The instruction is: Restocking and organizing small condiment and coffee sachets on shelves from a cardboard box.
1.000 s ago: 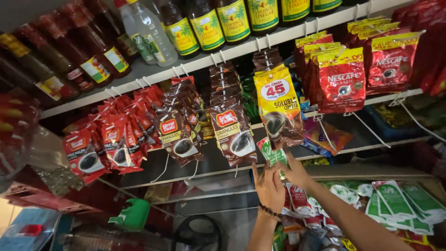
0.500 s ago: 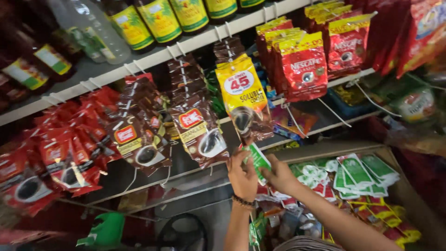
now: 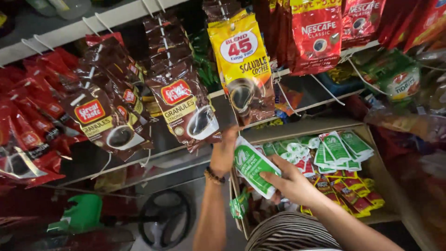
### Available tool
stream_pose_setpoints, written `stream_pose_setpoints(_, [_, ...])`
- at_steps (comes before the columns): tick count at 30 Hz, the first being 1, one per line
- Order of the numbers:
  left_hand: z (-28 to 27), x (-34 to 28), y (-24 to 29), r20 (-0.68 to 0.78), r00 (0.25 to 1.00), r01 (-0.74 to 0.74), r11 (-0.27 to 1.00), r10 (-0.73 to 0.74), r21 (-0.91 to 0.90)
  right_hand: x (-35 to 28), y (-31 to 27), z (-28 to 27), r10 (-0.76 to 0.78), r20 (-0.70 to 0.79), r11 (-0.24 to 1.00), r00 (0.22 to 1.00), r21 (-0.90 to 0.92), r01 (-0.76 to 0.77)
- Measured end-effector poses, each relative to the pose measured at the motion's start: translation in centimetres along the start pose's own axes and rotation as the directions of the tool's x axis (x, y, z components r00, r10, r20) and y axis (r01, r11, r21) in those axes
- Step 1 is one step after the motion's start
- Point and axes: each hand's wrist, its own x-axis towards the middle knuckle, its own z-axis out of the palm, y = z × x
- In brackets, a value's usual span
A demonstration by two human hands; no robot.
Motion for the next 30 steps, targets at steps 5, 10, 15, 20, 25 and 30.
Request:
stream_pose_setpoints(5, [-0.7, 0.3, -0.6, 0.021, 0.999, 0.039, 0.976, -0.035, -0.213, -2.3, -1.2, -1.0, 0.116, 0.108, 0.969, 0.987, 0.205, -0.137])
stream_pose_setpoints(10, [0.3, -2.8, -0.7, -0.010, 0.992, 0.114, 0.939, -0.124, -0.325, -2.9, 3.7, -2.8, 0.201, 0.031, 0.949, 0.979, 0.242, -0.203])
stream_pose_setpoints(15, [3.4, -9.0, -2.8, -0.202, 0.943, 0.222, 0.952, -0.265, -0.212, -1.6, 19.2, -10.4, 0.389, -0.047, 0.897, 0.920, 0.245, -0.367])
stream_pose_setpoints(20, [6.3, -19.2, -11.8, -0.237, 0.919, 0.375, 0.884, -0.315, 0.279, 0.2, 31.5, -21.9, 0.556, -0.368, 0.826, 0.745, 0.340, -0.449])
stream_pose_setpoints(25, [10.3, -28.1, -18.3, -0.158, 0.819, 0.549, 0.674, -0.551, 0.495, 3.6, 37.4, -34.8, 0.422, -0.473, 0.895, 0.774, 0.355, -0.270])
stream_pose_setpoints(30, [15.4, -31.3, -20.5, -0.047, 0.915, 0.239, 0.445, -0.400, 0.863, 7.7, 39.2, -43.0, 0.437, -0.504, 0.857, 0.745, 0.486, -0.173])
